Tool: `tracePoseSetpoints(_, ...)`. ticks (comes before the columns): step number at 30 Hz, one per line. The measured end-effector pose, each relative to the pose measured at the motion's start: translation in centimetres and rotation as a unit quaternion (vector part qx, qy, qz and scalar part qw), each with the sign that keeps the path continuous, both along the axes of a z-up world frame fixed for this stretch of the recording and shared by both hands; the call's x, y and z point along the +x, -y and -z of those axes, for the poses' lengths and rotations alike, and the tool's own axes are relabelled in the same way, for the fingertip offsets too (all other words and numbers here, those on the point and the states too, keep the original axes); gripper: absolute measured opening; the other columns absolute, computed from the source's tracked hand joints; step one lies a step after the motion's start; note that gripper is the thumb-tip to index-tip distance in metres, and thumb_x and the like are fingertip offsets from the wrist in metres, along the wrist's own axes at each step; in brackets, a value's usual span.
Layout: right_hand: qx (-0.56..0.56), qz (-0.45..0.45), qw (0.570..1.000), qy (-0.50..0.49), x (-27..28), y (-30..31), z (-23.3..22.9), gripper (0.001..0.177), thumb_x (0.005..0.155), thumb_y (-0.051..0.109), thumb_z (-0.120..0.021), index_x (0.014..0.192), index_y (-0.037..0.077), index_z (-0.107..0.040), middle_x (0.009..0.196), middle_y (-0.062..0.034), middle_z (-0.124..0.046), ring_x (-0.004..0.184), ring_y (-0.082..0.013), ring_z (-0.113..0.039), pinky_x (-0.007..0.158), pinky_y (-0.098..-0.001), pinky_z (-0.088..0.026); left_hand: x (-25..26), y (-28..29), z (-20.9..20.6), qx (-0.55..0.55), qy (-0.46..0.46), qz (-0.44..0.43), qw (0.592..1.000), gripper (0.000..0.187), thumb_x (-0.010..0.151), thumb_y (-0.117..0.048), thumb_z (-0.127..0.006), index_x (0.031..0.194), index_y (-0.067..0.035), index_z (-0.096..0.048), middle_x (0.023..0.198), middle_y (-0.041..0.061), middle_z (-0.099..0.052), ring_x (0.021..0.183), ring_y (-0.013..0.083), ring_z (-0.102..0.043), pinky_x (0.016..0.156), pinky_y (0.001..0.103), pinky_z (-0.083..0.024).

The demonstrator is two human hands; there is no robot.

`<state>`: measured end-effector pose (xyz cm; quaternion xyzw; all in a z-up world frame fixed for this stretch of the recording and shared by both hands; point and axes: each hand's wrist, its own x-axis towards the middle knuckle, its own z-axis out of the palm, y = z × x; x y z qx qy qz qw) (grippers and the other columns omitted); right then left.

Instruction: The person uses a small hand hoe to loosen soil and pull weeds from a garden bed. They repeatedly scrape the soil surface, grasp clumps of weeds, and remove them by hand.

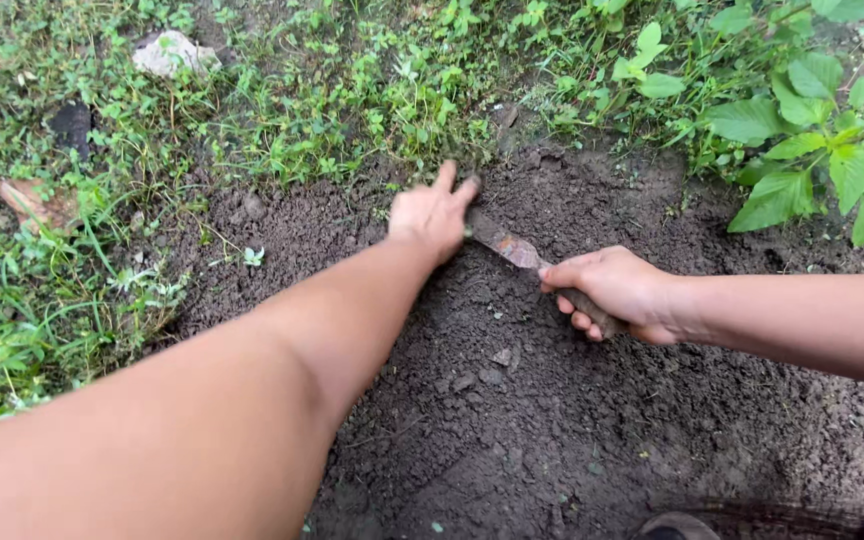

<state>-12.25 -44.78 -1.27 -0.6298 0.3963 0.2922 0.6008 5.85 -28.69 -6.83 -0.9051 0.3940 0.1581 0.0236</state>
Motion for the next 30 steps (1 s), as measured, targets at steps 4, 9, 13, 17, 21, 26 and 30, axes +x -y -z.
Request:
tracePoseSetpoints(4,0.021,0.013,1.0,0.006,0.2,0.6,-0.3,0.023,0.098,0.027,-0.061,0.096,0.005,-0.069,0.069,-0.0019,-0.058,0.054,-0.0135,-0.052,0.046,-0.0308,-0.043,2.1,0.1,1.3,0.032,0.081,0.046,0.995,0.059,0.094,-0.016,-0.05,0.151,-0.03,-0.039,0.14,0.014,-0.045,0.11,0.0367,-0.065,0.081,0.051,-0.059)
tracePoseSetpoints(9,0.024,0.008,1.0,0.015,0.2,0.5,0.1,0.023,0.099,0.026,-0.061,0.098,0.005,-0.068,0.071,-0.0021,-0.059,0.056,-0.0138,-0.054,0.048,-0.0307,-0.044,3.1,-0.5,3.5,0.02,0.08,0.034,0.996,0.04,0.1,-0.019,-0.05,0.14,-0.012,-0.051,0.133,0.017,-0.051,0.11,0.0352,-0.068,0.084,0.049,-0.059)
tracePoseSetpoints(13,0.041,0.008,0.999,0.017,0.1,0.9,-0.5,0.021,0.1,0.026,-0.06,0.096,0.007,-0.066,0.071,-0.001,-0.059,0.057,-0.0129,-0.053,0.048,-0.0295,-0.044,3.6,1.0,3.6,0.015,0.116,0.057,0.991,0.035,0.098,-0.017,-0.05,0.133,-0.015,-0.055,0.131,0.019,-0.051,0.104,0.0352,-0.069,0.08,0.048,-0.059)
tracePoseSetpoints(17,0.033,-0.007,0.999,0.01,-0.6,1.3,-2.4,0.018,0.099,0.026,-0.06,0.091,0.009,-0.062,0.071,-0.0003,-0.059,0.057,-0.0118,-0.052,0.048,-0.0286,-0.045,3.3,1.6,3.5,-0.069,0.14,0.182,0.971,0.032,0.092,-0.016,-0.053,0.124,-0.014,-0.058,0.128,0.015,-0.056,0.099,0.0342,-0.07,0.077,0.049,-0.058)
tracePoseSetpoints(21,0.006,-0.011,1.0,-0.019,-2.5,2.9,-5.3,0.027,0.099,0.031,-0.06,0.084,0.008,-0.062,0.067,0.0002,-0.058,0.053,-0.0116,-0.05,0.046,-0.0285,-0.042,1.9,1.3,3.8,-0.022,0.126,0.177,0.976,0.029,0.096,-0.021,-0.051,0.122,-0.009,-0.058,0.124,0.015,-0.06,0.096,0.0353,-0.072,0.079,0.049,-0.058)
tracePoseSetpoints(26,0.012,-0.025,0.999,-0.041,-4.0,5.0,-6.1,0.036,0.099,0.033,-0.059,0.078,0.004,-0.058,0.062,-0.0012,-0.054,0.047,-0.0123,-0.048,0.044,-0.0283,-0.041,2.5,1.4,4.1,0.042,0.087,0.129,0.987,0.028,0.1,-0.019,-0.046,0.12,-0.007,-0.06,0.108,0.017,-0.072,0.096,0.0336,-0.073,0.082,0.049,-0.057)
tracePoseSetpoints(30,0.026,0.028,0.998,-0.042,-2.4,4.3,-3.7,0.025,0.098,0.03,-0.059,0.087,0.009,-0.067,0.064,0.0005,-0.056,0.048,-0.0107,-0.047,0.043,-0.0273,-0.038,3.8,1.5,5.0,0.03,0.02,0.07,0.997,0.03,0.099,-0.019,-0.046,0.119,-0.011,-0.067,0.116,0.016,-0.072,0.108,0.034,-0.07,0.091,0.049,-0.056)
